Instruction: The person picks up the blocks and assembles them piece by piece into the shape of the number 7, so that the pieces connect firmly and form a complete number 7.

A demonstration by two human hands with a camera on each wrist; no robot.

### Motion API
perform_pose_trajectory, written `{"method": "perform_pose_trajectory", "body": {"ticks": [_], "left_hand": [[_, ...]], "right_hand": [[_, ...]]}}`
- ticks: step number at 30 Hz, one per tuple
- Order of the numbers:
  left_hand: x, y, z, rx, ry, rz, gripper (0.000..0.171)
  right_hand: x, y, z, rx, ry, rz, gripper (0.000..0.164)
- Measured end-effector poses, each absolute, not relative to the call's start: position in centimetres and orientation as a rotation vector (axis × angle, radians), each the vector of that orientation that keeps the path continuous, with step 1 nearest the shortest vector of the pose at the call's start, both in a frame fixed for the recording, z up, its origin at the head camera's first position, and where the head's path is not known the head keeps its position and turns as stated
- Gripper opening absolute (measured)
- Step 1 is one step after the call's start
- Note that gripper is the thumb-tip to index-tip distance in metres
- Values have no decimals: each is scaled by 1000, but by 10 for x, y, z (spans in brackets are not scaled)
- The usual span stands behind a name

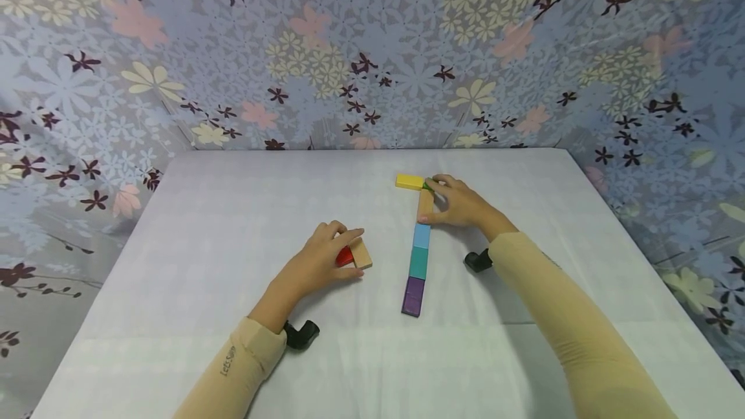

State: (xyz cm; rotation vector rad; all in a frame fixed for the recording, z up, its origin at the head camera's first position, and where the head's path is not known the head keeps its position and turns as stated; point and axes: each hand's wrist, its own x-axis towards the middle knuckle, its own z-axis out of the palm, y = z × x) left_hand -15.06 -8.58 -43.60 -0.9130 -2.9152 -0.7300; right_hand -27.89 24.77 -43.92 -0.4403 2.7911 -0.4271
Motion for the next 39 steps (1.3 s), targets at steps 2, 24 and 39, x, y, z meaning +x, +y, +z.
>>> {"method": "perform_pose_trajectory", "body": {"ticks": [2, 24, 39], "left_hand": [[-153, -87, -437, -877, -2945, -700, 70], [-166, -76, -436, -831, -3051, -424, 71], [-167, -67, -438, -765, -3006, -214, 57]], "right_hand": [[-278, 248, -439, -444, 2785, -412, 116], [-273, 247, -439, -479, 2766, -411, 121], [-273, 250, -439, -519, 2759, -413, 118]]}}
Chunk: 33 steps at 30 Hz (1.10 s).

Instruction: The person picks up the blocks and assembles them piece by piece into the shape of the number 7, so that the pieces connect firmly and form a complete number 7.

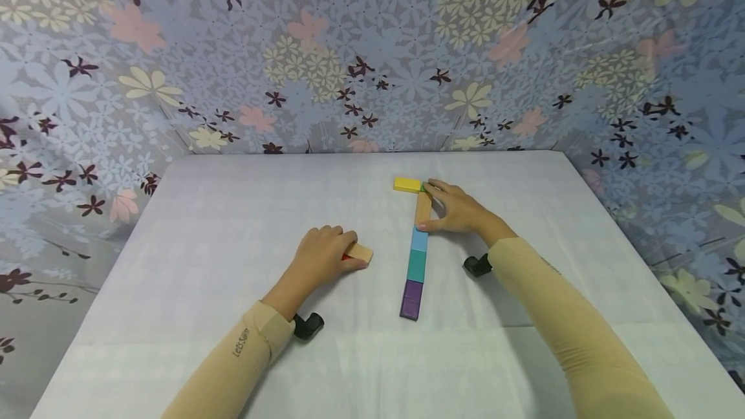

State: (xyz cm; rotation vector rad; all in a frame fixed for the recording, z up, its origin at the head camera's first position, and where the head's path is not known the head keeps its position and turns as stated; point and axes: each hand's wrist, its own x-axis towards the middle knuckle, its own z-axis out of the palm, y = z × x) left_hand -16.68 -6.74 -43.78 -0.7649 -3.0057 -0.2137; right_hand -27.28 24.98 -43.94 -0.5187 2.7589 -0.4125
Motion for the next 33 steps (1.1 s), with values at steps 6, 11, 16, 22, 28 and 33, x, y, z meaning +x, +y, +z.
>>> {"method": "perform_pose_trajectory", "body": {"ticks": [6, 11, 16, 22, 28, 33], "left_hand": [[-166, -67, -436, -724, -3008, -187, 48], [-167, -67, -437, -711, -2991, -180, 45], [-168, -66, -437, -681, -3015, -203, 45], [-168, -67, -435, -670, -3029, -238, 44], [-171, -66, -433, -661, -3037, -231, 44], [-176, -65, -435, -649, -3042, -204, 44]], "right_hand": [[-272, 250, -439, -545, 2765, -419, 116], [-272, 250, -439, -544, 2767, -421, 115], [-271, 251, -439, -538, 2760, -429, 115], [-271, 251, -441, -539, 2757, -436, 116], [-272, 252, -443, -545, 2758, -426, 118], [-272, 252, -441, -541, 2757, -419, 118]]}}
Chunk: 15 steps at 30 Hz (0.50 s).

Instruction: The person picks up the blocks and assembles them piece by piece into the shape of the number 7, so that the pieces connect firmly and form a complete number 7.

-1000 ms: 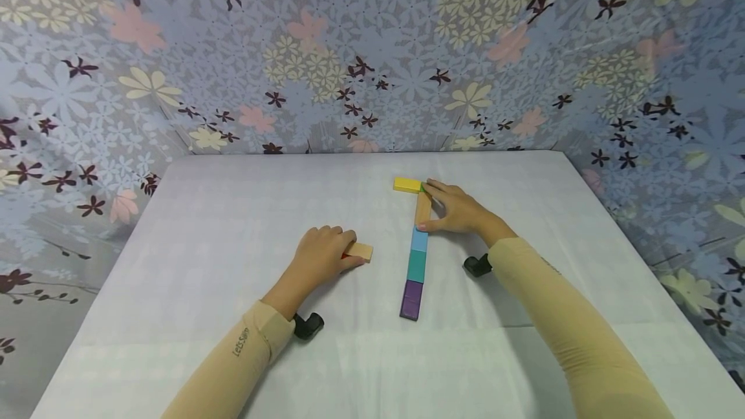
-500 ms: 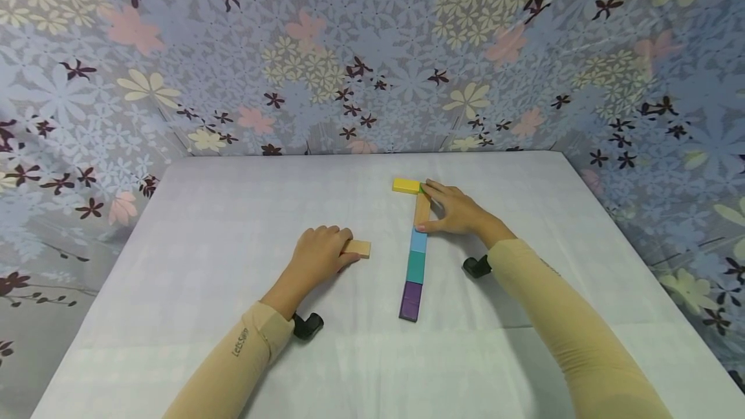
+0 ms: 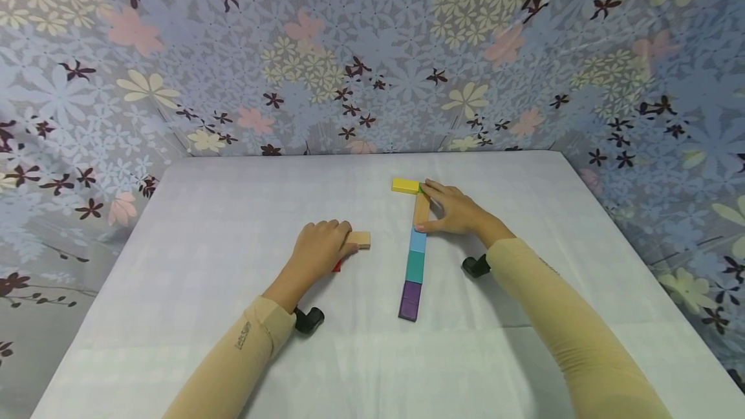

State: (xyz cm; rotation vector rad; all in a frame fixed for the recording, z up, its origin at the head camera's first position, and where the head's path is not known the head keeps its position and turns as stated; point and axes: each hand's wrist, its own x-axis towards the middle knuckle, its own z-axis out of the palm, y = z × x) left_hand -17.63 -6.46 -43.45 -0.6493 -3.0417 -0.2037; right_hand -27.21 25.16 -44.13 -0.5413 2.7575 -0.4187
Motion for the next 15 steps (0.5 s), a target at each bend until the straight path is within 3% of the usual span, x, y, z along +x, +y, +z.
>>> {"method": "perform_pose_trajectory", "body": {"ticks": [15], "left_hand": [[-188, -73, -449, -841, -2957, -461, 40]], "right_hand": [[-272, 251, -442, -534, 2758, -418, 116]]}}
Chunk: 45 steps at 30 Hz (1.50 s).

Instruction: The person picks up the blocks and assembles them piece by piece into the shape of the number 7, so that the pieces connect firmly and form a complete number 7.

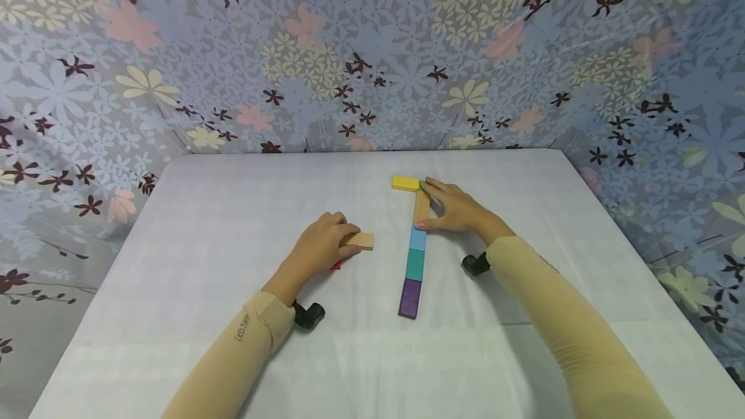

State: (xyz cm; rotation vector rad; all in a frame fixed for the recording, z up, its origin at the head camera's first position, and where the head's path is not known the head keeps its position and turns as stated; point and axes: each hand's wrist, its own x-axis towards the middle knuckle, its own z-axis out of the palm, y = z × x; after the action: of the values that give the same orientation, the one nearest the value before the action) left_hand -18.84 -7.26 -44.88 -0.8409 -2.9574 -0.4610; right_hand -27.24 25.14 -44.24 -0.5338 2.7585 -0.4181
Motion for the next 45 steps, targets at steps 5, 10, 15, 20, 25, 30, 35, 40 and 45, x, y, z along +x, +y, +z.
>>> {"method": "perform_pose_trajectory", "body": {"ticks": [5, 10, 15, 20, 25, 30, 35, 40, 45], "left_hand": [[-190, -74, -448, -892, -3055, -538, 46], [-191, -73, -445, -940, -3099, -459, 49], [-192, -73, -441, -968, -3136, -426, 48], [-197, -69, -438, -988, -3127, -461, 45], [-210, -66, -434, -989, -3075, -456, 43], [-233, -64, -425, -974, -2984, -473, 42], [-263, -57, -420, -925, -2987, -502, 40], [-280, -48, -419, -838, -3038, -542, 39], [-289, -39, -421, -771, -3076, -588, 39]], "right_hand": [[-273, 251, -442, -535, 2759, -415, 115], [-273, 251, -443, -531, 2756, -412, 115], [-274, 251, -444, -541, 2758, -419, 115], [-271, 254, -445, -555, 2764, -445, 116], [-269, 256, -446, -555, 2762, -461, 116], [-269, 256, -444, -563, 2765, -449, 116], [-268, 255, -442, -577, 2765, -456, 114], [-266, 255, -442, -580, 2756, -475, 112], [-265, 257, -444, -573, 2764, -471, 112]]}}
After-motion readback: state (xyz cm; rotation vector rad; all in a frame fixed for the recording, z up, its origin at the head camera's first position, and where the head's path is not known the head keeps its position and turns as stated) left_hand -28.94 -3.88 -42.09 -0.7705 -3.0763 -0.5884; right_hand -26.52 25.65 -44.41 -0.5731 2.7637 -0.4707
